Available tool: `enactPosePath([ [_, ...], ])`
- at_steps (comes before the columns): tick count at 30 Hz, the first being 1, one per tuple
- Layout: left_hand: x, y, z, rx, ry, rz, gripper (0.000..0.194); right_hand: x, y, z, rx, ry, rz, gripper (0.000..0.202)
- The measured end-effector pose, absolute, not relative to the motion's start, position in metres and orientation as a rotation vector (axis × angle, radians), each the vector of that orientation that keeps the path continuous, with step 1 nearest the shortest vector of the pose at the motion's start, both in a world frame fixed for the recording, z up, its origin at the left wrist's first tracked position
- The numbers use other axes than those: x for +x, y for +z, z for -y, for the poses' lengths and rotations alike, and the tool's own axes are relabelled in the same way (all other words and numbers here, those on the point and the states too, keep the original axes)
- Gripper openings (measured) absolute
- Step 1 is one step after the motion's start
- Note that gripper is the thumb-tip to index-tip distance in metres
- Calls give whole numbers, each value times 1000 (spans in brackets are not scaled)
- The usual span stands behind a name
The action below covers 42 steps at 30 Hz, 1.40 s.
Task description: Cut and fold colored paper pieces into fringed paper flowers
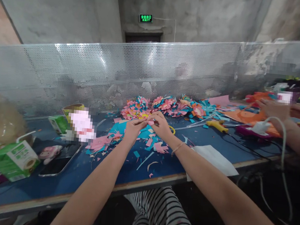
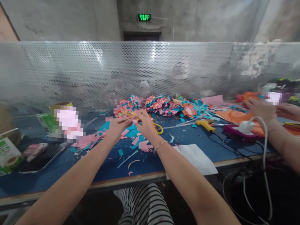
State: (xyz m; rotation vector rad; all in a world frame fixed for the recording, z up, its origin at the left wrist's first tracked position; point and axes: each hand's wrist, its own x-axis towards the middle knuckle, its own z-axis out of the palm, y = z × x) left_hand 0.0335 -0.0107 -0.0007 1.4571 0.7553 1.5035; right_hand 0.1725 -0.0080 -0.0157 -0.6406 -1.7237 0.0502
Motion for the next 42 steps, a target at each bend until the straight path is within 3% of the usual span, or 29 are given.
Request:
enactPosePath([
  [18, 32, -5, 2, 1471, 1576, -750, 23, 172, -16, -2, -621, 325, 1545, 9],
  [25, 31, -5, 1, 1482, 1609, -735, 20, 172, -20, -11, -580, 562, 1459, 32],
  [32, 31, -1, 3, 1477, 1616, -729, 22, 174, -14, -2, -604, 493, 1519, 19],
  [42, 31, -2, 4, 1746, 1531, -704, 15, 175, -13, -2, -713, 549, 1451, 19],
])
